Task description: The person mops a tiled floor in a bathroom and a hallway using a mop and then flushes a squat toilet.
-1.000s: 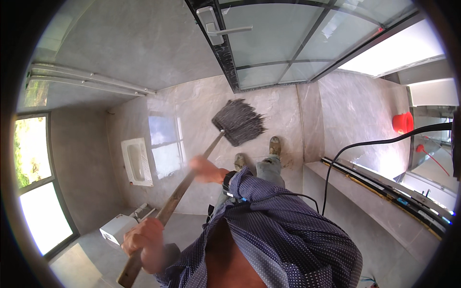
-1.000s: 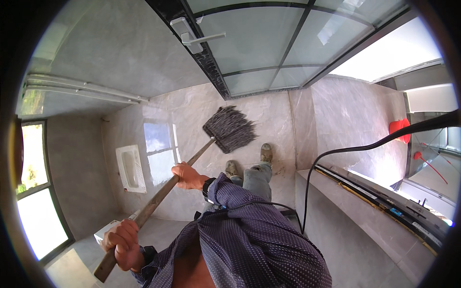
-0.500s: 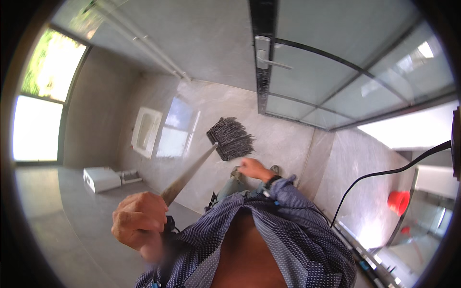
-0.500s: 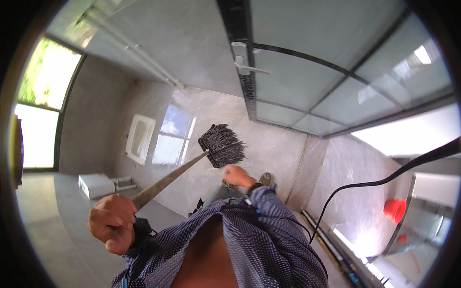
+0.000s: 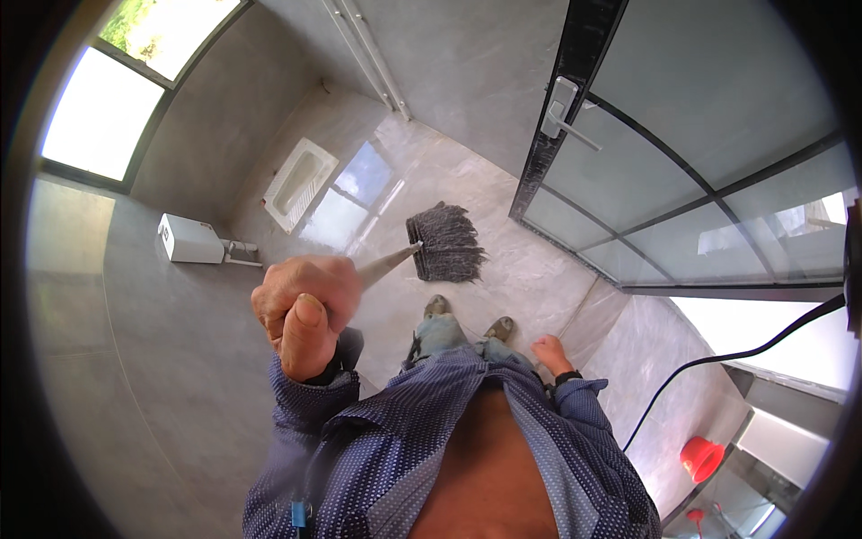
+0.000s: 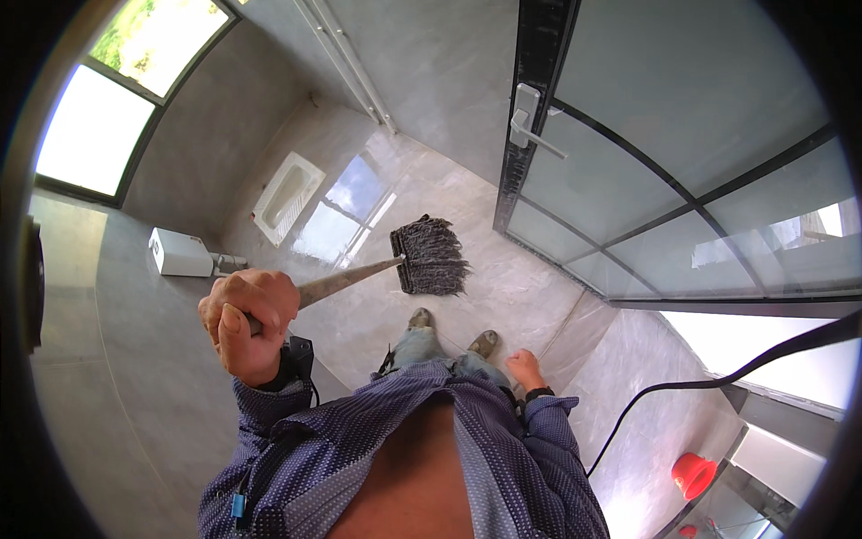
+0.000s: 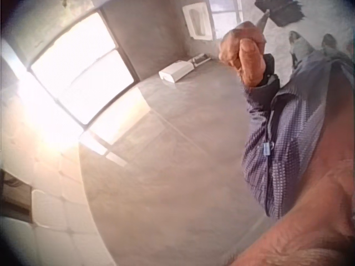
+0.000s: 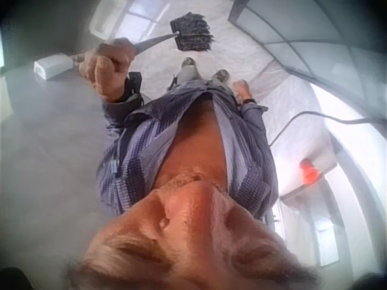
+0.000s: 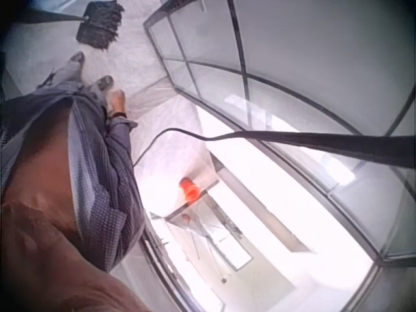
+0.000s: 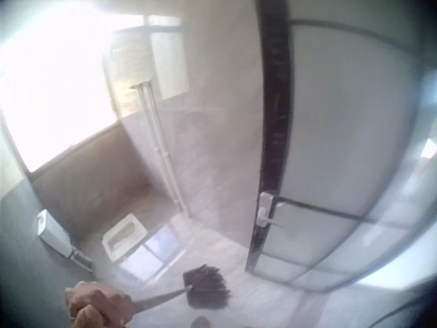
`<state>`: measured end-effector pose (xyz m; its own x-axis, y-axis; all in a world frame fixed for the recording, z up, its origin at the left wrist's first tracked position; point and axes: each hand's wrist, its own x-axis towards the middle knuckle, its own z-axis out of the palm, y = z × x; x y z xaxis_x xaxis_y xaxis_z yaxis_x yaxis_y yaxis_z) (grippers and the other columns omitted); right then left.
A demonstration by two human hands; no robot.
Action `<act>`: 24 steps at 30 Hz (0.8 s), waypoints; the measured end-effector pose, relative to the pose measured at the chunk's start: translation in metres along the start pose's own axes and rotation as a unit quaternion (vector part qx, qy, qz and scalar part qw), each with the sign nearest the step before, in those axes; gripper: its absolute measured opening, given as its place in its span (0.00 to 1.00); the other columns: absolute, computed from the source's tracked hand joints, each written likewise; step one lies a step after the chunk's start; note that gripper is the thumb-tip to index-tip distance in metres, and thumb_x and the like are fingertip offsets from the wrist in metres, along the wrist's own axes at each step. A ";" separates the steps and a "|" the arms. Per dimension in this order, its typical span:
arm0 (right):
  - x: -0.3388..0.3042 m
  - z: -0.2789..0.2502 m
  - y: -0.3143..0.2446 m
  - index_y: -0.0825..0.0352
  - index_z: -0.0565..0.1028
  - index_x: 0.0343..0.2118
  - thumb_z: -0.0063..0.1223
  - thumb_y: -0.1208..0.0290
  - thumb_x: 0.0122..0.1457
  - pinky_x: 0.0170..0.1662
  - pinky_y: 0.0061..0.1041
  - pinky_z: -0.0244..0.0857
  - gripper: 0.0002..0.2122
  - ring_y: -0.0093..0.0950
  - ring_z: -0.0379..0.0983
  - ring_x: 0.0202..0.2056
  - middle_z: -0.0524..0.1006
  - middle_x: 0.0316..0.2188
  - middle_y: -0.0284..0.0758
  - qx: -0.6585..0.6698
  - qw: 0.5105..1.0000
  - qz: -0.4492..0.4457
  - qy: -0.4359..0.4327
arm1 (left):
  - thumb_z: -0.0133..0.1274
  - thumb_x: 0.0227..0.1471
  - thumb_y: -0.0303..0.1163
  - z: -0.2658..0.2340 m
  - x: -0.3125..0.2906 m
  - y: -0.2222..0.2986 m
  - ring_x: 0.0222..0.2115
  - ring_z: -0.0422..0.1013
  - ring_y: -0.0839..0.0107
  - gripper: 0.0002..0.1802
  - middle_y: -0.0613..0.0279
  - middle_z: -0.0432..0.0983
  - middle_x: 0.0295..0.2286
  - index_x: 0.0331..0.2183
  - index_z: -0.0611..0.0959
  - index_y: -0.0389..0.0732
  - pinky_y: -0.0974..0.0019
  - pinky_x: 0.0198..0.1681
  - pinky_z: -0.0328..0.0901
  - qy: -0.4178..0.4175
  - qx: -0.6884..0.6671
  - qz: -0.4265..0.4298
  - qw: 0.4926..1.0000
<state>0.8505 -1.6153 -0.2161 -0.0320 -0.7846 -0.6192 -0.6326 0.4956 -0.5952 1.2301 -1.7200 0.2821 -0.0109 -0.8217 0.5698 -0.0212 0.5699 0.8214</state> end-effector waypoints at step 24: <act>0.020 0.002 0.016 0.72 0.78 0.29 0.57 0.68 0.52 0.28 0.25 0.70 0.10 0.25 0.76 0.21 0.80 0.21 0.36 0.047 0.996 -0.059 0.054 | 0.48 0.64 0.41 -0.001 -0.004 -0.005 0.12 0.58 0.74 0.26 0.66 0.63 0.11 0.16 0.71 0.37 0.68 0.15 0.49 -0.002 -0.032 0.026 0.999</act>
<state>0.8411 -1.6227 -0.2389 -0.0477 -0.8727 -0.4859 -0.5625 0.4254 -0.7090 1.2314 -1.7194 0.2751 -0.0135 -0.7909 0.6118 0.0431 0.6109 0.7906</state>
